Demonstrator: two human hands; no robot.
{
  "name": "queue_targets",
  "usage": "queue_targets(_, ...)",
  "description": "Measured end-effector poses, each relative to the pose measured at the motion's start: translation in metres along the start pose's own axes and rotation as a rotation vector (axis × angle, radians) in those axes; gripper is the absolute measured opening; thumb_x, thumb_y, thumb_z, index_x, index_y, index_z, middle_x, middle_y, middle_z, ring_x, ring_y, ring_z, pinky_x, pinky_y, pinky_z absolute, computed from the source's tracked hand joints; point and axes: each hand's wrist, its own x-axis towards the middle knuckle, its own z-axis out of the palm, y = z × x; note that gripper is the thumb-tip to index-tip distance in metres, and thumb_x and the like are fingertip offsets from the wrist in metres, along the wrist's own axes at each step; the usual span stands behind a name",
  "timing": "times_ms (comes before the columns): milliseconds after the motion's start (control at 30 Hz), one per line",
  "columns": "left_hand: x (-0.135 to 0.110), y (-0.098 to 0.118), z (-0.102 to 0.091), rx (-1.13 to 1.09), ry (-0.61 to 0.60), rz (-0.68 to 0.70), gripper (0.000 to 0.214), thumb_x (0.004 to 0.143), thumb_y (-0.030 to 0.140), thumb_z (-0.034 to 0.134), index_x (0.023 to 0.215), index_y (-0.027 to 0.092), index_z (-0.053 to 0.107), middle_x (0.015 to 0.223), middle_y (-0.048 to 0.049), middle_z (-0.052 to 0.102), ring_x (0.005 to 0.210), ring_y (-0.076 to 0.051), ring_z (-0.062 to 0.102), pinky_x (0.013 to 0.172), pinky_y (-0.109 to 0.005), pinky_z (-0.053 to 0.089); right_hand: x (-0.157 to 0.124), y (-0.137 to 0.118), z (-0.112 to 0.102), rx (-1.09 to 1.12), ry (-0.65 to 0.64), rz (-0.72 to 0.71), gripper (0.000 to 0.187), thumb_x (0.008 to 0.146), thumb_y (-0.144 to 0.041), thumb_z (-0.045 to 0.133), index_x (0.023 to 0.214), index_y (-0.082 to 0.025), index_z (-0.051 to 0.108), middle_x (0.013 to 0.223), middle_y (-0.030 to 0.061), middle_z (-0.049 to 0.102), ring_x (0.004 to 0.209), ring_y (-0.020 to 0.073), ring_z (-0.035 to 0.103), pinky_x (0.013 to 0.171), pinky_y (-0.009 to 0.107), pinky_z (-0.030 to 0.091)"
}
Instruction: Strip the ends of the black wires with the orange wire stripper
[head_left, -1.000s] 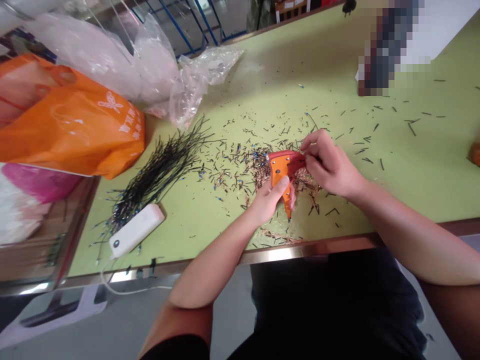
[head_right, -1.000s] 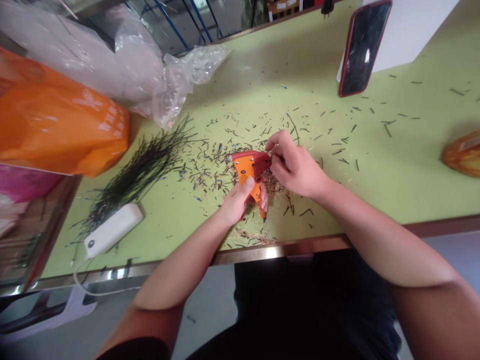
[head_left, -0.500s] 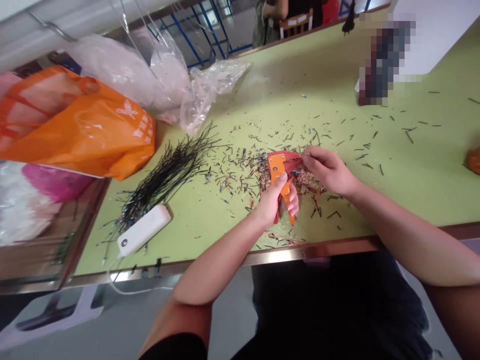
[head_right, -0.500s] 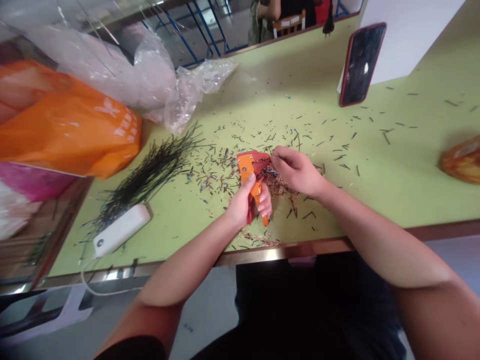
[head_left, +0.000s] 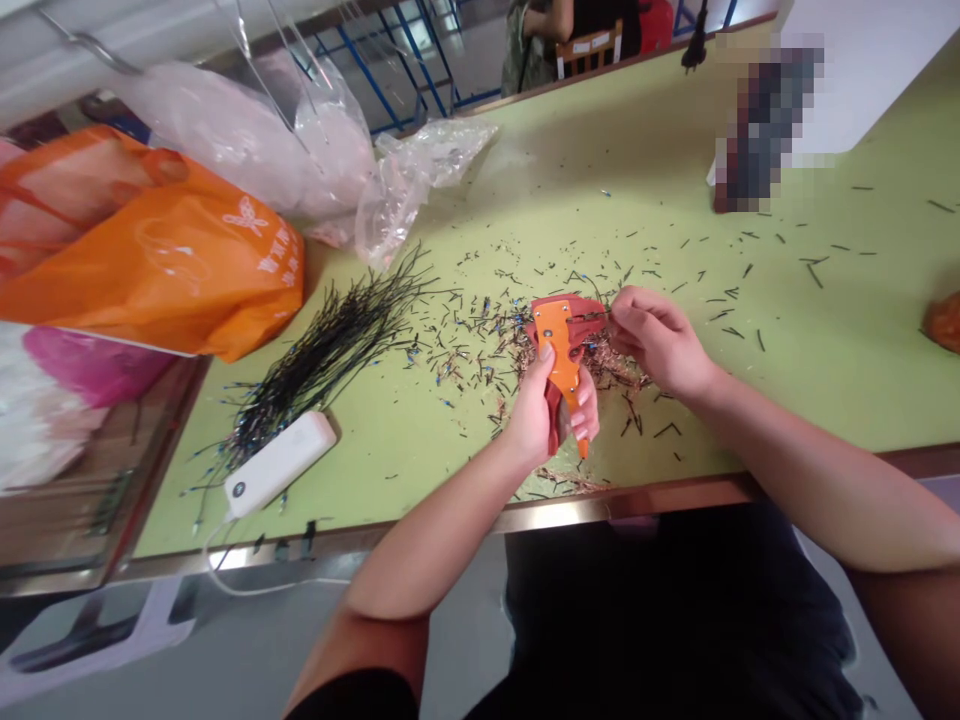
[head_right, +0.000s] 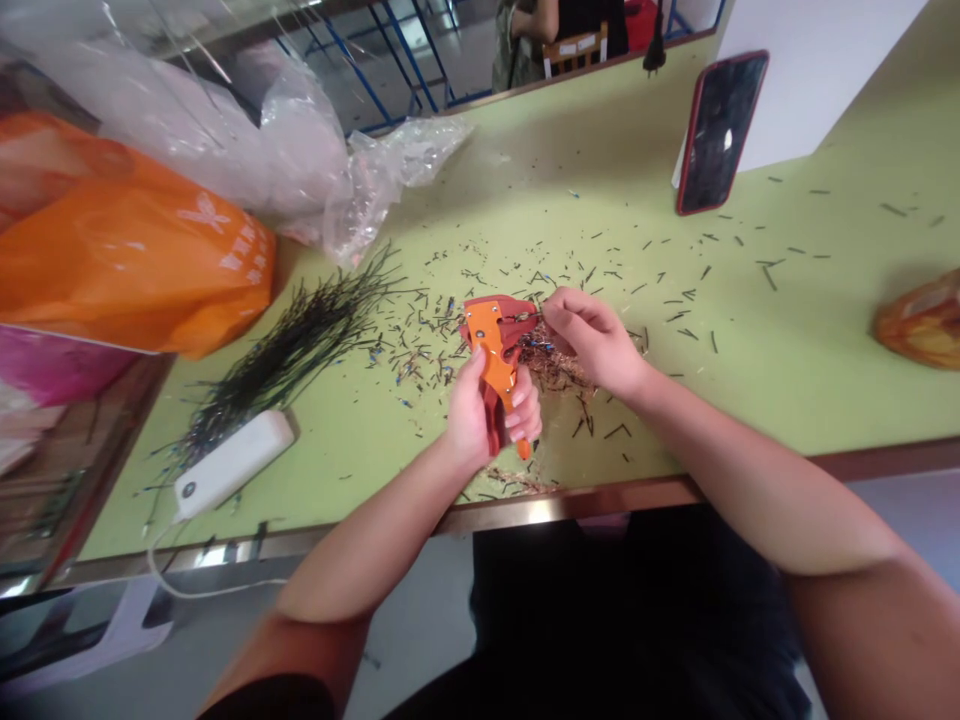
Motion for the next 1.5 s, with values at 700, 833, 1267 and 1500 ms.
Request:
queue_targets(700, -0.006, 0.011, -0.014, 0.084, -0.213, -0.157, 0.077, 0.081, 0.095, 0.052, 0.079, 0.019, 0.062, 0.065, -0.0072, 0.065, 0.069, -0.026, 0.072, 0.069, -0.041, 0.064, -0.007, 0.000, -0.002, -0.121, -0.388, 0.134, 0.032, 0.107, -0.048, 0.063, 0.098, -0.019, 0.072, 0.092, 0.0045, 0.070, 0.084, 0.0160, 0.064, 0.077, 0.031, 0.053)
queue_targets(833, -0.005, 0.012, -0.012, 0.117, -0.197, -0.156, 0.077, 0.080, 0.096, 0.051, 0.076, 0.020, 0.062, 0.063, -0.0067, 0.061, 0.070, -0.026, 0.072, 0.069, -0.041, 0.063, -0.007, -0.003, -0.002, -0.134, -0.405, 0.144, 0.033, 0.106, -0.049, 0.064, 0.096, -0.019, 0.072, 0.090, 0.0051, 0.072, 0.085, 0.0171, 0.066, 0.078, 0.032, 0.054)
queue_targets(1267, -0.006, 0.012, -0.009, 0.134, -0.224, -0.166, 0.078, 0.084, 0.095, 0.047, 0.072, 0.020, 0.061, 0.060, -0.0039, 0.058, 0.060, -0.021, 0.064, 0.071, -0.043, 0.063, -0.005, 0.001, -0.004, -0.330, -0.456, -0.021, 0.024, 0.109, -0.035, 0.062, 0.100, -0.018, 0.075, 0.091, 0.0034, 0.075, 0.081, 0.0141, 0.067, 0.078, 0.028, 0.052)
queue_targets(1500, -0.004, 0.012, -0.012, 0.111, -0.202, -0.159, 0.078, 0.085, 0.095, 0.046, 0.072, 0.019, 0.062, 0.061, -0.0038, 0.058, 0.059, -0.021, 0.065, 0.069, -0.042, 0.063, -0.005, 0.005, -0.007, -0.450, -0.458, -0.125, 0.023, 0.110, -0.029, 0.056, 0.096, -0.018, 0.071, 0.081, 0.0009, 0.069, 0.071, 0.0119, 0.061, 0.069, 0.026, 0.049)
